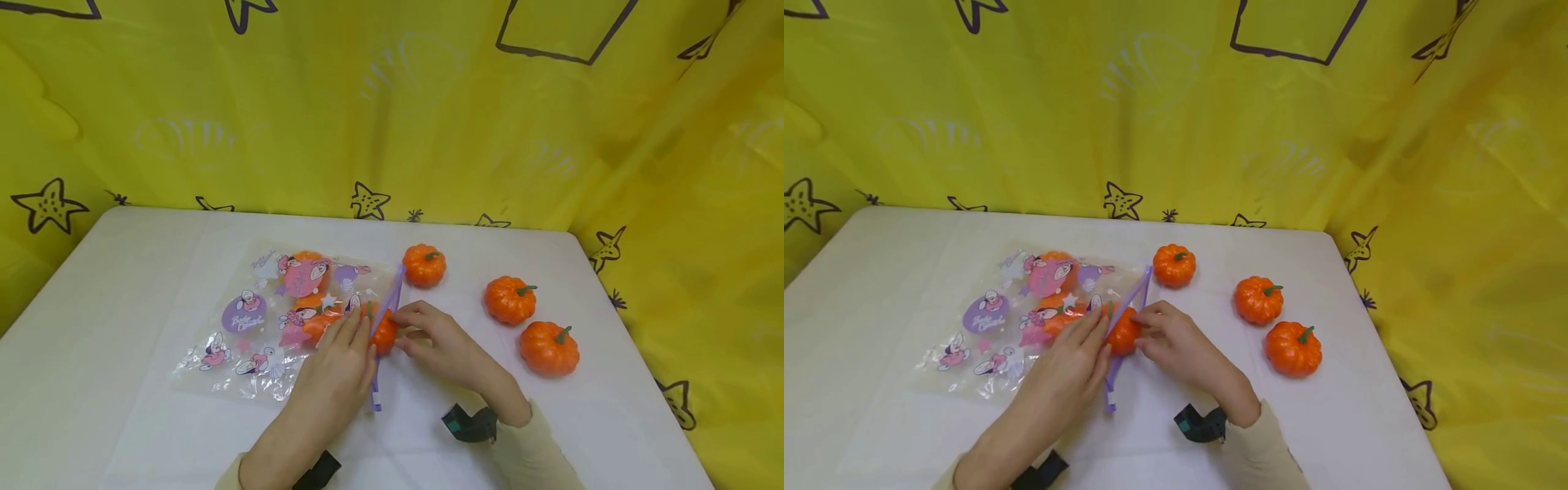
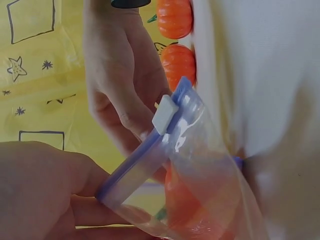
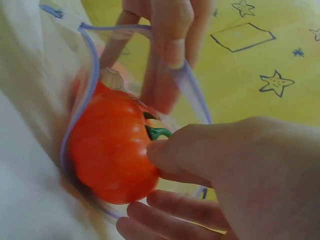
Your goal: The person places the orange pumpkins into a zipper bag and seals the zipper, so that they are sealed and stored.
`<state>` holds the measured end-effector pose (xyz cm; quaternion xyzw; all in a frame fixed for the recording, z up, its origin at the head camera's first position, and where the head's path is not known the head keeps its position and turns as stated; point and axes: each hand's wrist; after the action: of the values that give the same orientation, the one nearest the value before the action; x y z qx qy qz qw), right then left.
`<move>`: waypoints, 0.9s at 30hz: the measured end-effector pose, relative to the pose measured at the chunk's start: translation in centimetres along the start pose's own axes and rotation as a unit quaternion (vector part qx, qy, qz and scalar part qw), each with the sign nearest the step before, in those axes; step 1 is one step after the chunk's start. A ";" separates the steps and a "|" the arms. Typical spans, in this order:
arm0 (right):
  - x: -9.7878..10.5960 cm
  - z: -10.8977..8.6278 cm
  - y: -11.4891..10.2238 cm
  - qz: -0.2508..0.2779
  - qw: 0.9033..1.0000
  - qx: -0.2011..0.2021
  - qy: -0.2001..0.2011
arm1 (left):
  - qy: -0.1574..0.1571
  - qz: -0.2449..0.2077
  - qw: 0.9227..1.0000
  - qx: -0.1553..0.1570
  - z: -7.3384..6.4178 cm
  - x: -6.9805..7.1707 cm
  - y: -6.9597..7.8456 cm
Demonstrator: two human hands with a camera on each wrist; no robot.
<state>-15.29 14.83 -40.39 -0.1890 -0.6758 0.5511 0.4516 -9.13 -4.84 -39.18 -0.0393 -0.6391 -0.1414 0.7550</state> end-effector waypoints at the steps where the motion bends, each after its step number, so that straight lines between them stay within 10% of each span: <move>1: -0.2 0.1 0.0 -0.004 1.000 0.001 -0.005 | -0.001 0.004 1.000 0.000 0.0 0.0 0.0; 16: 0.5 -0.6 0.0 -0.016 0.997 -0.025 -0.066 | 0.016 0.016 1.000 -0.004 0.0 -0.1 0.2; 27: -1.0 -0.1 -0.1 -0.071 0.994 0.032 -0.083 | 0.017 0.011 1.000 -0.013 -0.2 -0.2 0.6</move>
<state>-14.67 14.08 -40.69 -0.0797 -0.7048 0.5523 0.4381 -8.80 -4.28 -39.37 -0.0543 -0.6235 -0.1420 0.7669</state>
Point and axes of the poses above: each hand's wrist, its own z-axis towards the middle knuckle, its own x-axis out of the back of the hand, y = z × x, and after that the axes turned 15 degrees about z, right-handed
